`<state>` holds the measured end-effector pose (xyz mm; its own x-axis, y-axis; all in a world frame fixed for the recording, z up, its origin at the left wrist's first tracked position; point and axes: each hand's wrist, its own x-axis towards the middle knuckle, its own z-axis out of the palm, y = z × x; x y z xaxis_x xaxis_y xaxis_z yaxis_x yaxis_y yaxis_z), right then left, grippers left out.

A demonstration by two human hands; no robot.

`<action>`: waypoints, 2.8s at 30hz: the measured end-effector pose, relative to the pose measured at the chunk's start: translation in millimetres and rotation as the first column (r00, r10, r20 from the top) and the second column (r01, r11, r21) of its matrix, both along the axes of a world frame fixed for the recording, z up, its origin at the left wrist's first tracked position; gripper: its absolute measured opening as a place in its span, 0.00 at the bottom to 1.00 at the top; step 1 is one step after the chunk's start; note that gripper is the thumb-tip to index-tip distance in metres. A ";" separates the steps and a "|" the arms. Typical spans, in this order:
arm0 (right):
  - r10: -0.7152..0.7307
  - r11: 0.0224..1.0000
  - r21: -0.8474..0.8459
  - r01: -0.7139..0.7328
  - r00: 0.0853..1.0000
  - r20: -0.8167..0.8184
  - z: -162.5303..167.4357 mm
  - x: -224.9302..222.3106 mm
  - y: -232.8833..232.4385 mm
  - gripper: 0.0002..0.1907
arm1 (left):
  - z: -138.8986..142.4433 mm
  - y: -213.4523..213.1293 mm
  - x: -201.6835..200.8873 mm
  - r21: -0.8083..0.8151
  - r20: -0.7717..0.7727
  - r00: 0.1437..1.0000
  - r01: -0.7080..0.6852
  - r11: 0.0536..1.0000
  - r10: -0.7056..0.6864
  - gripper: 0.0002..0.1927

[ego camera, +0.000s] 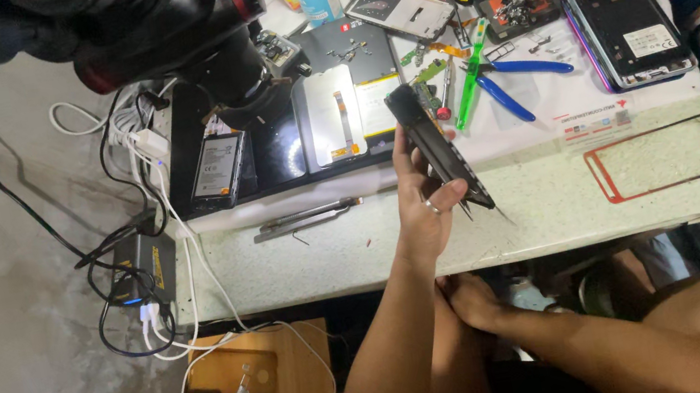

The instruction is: The person uses a metal spudger and tweezers to pry and separate a smartphone screen from its frame. They work along the edges, lift the display, and then place the separated screen on the workbench.

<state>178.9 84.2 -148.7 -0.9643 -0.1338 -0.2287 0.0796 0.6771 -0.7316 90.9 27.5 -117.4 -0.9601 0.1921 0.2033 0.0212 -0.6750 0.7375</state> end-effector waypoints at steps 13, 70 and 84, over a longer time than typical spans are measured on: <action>0.167 0.955 -0.290 -0.062 0.921 0.353 -13.9 6.4 -5.3 0.23 | -3.4 -8.7 -0.8 0.015 0.046 0.989 0.141 0.990 -0.142 0.61; -0.323 0.940 -0.195 0.280 0.915 -0.243 100.8 -97.0 139.8 0.14 | 7.4 26.1 13.7 -0.456 -0.329 0.942 -0.226 0.861 0.073 0.45; -0.308 0.949 -0.168 0.267 0.899 -0.312 102.1 -72.5 131.1 0.15 | -5.3 40.0 10.0 -0.532 -0.455 0.787 -0.615 0.582 0.416 0.18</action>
<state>106.4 215.3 -46.6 -0.9819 0.1548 0.1093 -0.0019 0.5687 -0.8225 100.8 67.5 -122.7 -0.8652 -0.1453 0.4799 0.4639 0.1311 0.8761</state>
